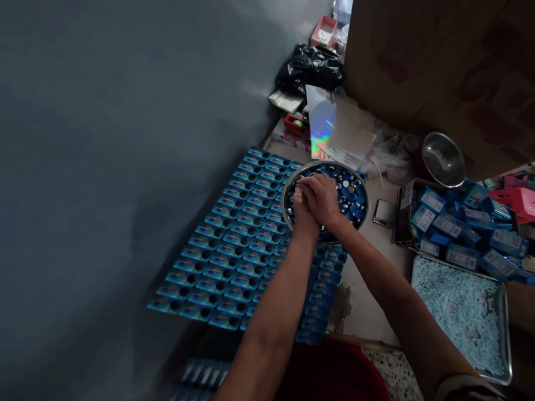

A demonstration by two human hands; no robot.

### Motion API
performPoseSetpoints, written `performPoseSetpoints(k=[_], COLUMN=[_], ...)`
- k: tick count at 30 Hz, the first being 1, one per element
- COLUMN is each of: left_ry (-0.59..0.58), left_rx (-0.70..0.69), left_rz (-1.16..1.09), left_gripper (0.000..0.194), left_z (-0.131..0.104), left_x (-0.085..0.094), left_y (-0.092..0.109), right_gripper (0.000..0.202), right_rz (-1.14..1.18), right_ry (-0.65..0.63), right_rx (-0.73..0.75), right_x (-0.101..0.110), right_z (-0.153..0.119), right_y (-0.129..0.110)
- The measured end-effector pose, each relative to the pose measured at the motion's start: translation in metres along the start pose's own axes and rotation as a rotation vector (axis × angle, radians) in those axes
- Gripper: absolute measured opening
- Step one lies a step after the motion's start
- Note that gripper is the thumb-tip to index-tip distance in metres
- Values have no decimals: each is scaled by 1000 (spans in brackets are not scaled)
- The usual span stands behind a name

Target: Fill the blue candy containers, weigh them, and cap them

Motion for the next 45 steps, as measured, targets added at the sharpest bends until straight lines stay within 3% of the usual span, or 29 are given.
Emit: performPoseSetpoints(k=[3, 7, 9, 12, 14, 20, 24, 27, 30, 35, 40, 45], left_ry=[8, -27, -17, 55, 90, 73, 29, 29, 85, 247, 365, 402], left_rx=[101, 319, 389, 406, 409, 441, 395, 342, 266, 168, 149, 181], left_rz=[-45, -83, -100, -87, -83, -96, -94, -101, -122, -226, -365, -483], left_gripper=[38, 26, 24, 20, 19, 23, 22, 18, 18, 21, 26, 29], left_z=[-8, -22, -28, -34, -37, -47, -75, -111, -152, -223, -281, -317], left_x=[-2, -9, -10, -4, 0, 7, 24, 57, 108, 211, 292, 342], left_y=[4, 3, 2, 3, 6, 16, 36, 61, 91, 127, 131, 122], right_gripper=[21, 30, 25, 9, 13, 24, 27, 37, 47, 52, 40, 37], right_rz=[269, 726, 932, 1126, 1158, 976, 832, 862, 925, 816, 599, 542], right_ry=[163, 521, 566, 499, 451, 236, 117, -16, -118, -215, -366, -480], right_rx=[-116, -594, -836, -1076, -1110, -965, -889, -836, -797, -899, -912, -905], right_x=[9, 31, 37, 45, 52, 64, 73, 73, 57, -13, -77, -107], right_z=[-1, -13, -21, -35, -43, -62, -72, -83, -102, -158, -215, -250], right_y=[6, 54, 76, 87, 83, 60, 38, 5, -32, -76, -110, -139])
Point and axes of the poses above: each hand's wrist, its own z-axis towards the middle knuckle, its own x-axis out of the back of the hand, y = z × x, the point moved 4 cm from there along z, towards the middle knuckle, and after that the axes turned 9 degrees about x, right-handed, at the moved point
